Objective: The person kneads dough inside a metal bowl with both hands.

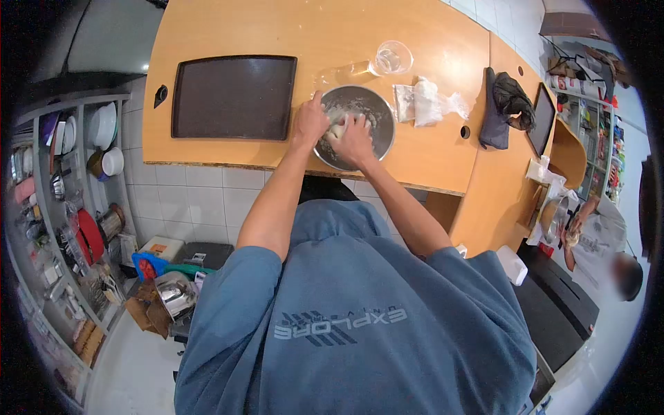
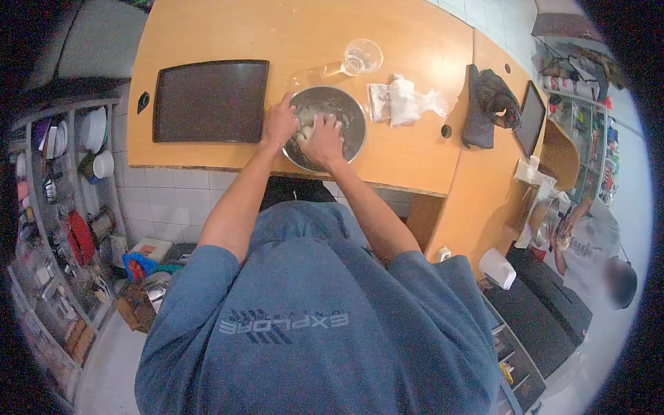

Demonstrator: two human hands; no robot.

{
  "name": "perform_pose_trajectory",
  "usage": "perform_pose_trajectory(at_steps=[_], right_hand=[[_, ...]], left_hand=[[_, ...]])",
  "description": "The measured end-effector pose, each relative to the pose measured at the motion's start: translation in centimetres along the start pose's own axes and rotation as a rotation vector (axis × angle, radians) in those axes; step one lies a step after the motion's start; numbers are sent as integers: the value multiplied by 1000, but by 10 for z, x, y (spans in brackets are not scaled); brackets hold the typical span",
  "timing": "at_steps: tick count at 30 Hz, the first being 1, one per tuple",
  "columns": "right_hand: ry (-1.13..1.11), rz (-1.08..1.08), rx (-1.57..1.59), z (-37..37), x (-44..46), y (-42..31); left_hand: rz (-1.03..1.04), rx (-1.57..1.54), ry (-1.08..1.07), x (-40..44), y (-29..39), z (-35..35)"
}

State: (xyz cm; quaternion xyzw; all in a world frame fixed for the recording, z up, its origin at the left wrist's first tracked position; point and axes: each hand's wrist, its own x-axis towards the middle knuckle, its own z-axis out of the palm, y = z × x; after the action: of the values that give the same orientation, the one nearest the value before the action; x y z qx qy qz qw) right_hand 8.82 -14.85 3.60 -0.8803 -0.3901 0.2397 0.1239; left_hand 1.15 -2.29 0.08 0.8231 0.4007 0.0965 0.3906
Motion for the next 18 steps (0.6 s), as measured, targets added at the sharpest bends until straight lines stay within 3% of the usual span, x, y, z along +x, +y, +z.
perform_pose_trajectory(at_steps=[3,6,12,15,18], right_hand=[[-87,5,-51,10,-9,-5],[-26,-195,-189,40,3,17],[16,-171,-77,30,16,31],[-110,-27,-42,12,33,15],[-16,5,94,21,47,27]], left_hand=[[-11,-14,21,0,0,-1],[-4,-33,30,0,-2,1],[-64,5,-28,1,6,-4],[-88,15,-41,-2,7,-6],[-87,17,-43,1,7,-7]])
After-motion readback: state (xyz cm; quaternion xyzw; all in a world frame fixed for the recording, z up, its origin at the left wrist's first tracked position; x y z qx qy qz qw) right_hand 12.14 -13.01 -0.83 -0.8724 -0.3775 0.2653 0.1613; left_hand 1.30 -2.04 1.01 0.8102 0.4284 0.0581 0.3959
